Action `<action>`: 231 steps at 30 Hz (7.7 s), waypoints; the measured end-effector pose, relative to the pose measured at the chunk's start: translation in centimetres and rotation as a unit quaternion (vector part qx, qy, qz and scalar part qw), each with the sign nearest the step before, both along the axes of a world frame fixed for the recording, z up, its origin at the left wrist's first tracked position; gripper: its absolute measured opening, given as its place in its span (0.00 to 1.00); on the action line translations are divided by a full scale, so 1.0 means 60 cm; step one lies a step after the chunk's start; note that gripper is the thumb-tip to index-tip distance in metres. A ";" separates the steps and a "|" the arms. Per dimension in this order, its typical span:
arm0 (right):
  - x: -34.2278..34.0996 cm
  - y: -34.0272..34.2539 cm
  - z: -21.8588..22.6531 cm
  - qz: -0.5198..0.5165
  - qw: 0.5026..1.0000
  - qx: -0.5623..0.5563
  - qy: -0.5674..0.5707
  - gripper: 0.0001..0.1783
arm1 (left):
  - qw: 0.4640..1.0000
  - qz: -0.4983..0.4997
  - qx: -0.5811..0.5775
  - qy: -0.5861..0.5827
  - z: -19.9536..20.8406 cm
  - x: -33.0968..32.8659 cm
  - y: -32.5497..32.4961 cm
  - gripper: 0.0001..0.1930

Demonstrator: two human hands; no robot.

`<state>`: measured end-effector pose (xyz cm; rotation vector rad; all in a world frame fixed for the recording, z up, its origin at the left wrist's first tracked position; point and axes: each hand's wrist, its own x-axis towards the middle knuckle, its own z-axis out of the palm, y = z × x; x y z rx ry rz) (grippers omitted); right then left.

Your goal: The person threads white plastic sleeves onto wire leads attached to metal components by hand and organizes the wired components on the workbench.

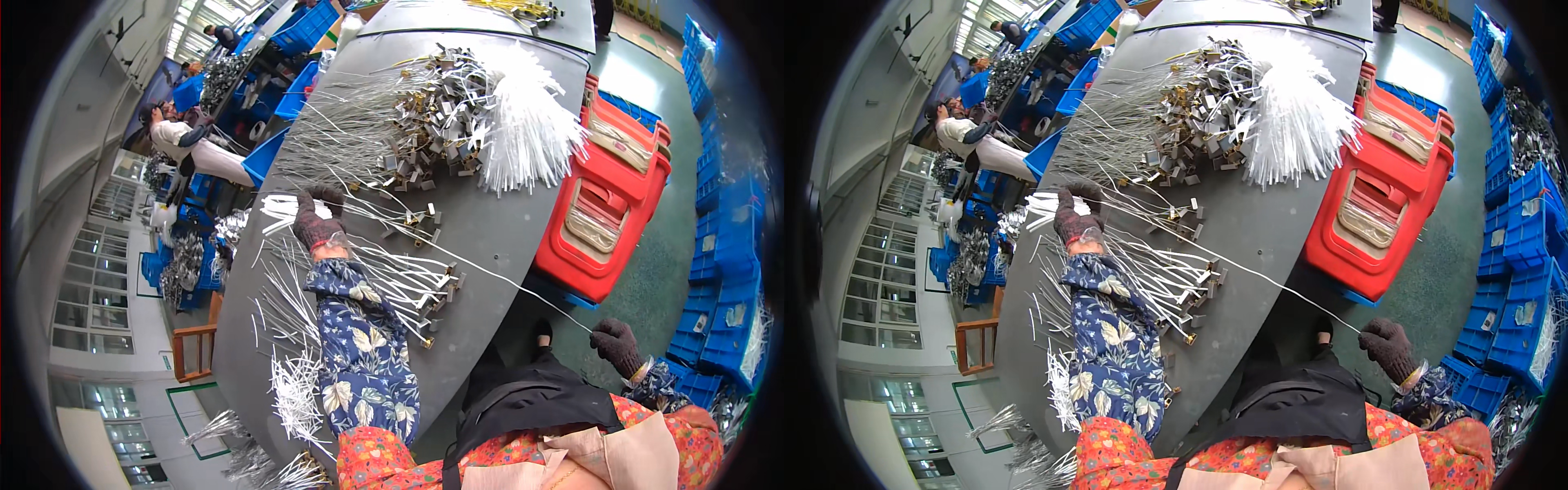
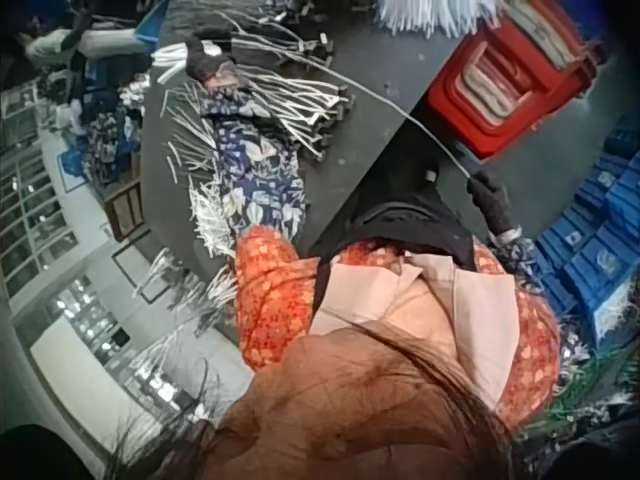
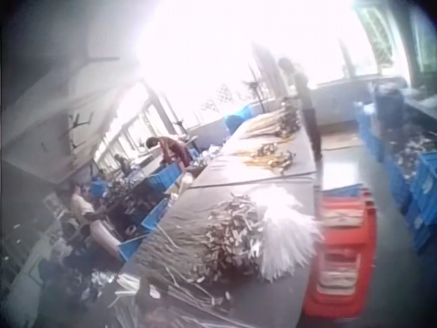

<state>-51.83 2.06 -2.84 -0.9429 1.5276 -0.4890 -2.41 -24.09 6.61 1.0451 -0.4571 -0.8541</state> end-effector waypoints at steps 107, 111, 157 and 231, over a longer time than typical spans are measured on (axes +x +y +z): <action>-0.071 0.061 -0.110 0.349 0.874 -0.153 0.302 0.16 | 0.971 -0.057 0.216 0.089 -0.084 -0.065 0.208 0.18; -0.071 0.051 -0.098 0.315 0.914 -0.014 0.257 0.17 | 0.971 -0.070 0.163 0.161 -0.106 -0.048 0.210 0.14; 0.054 -0.030 -0.006 0.462 0.878 0.114 0.059 0.20 | 0.964 0.165 -0.069 0.198 -0.062 -0.043 0.285 0.19; 0.083 -0.098 0.058 0.048 0.995 0.017 -0.088 0.10 | 0.942 -0.120 0.279 0.145 -0.150 -0.261 0.149 0.16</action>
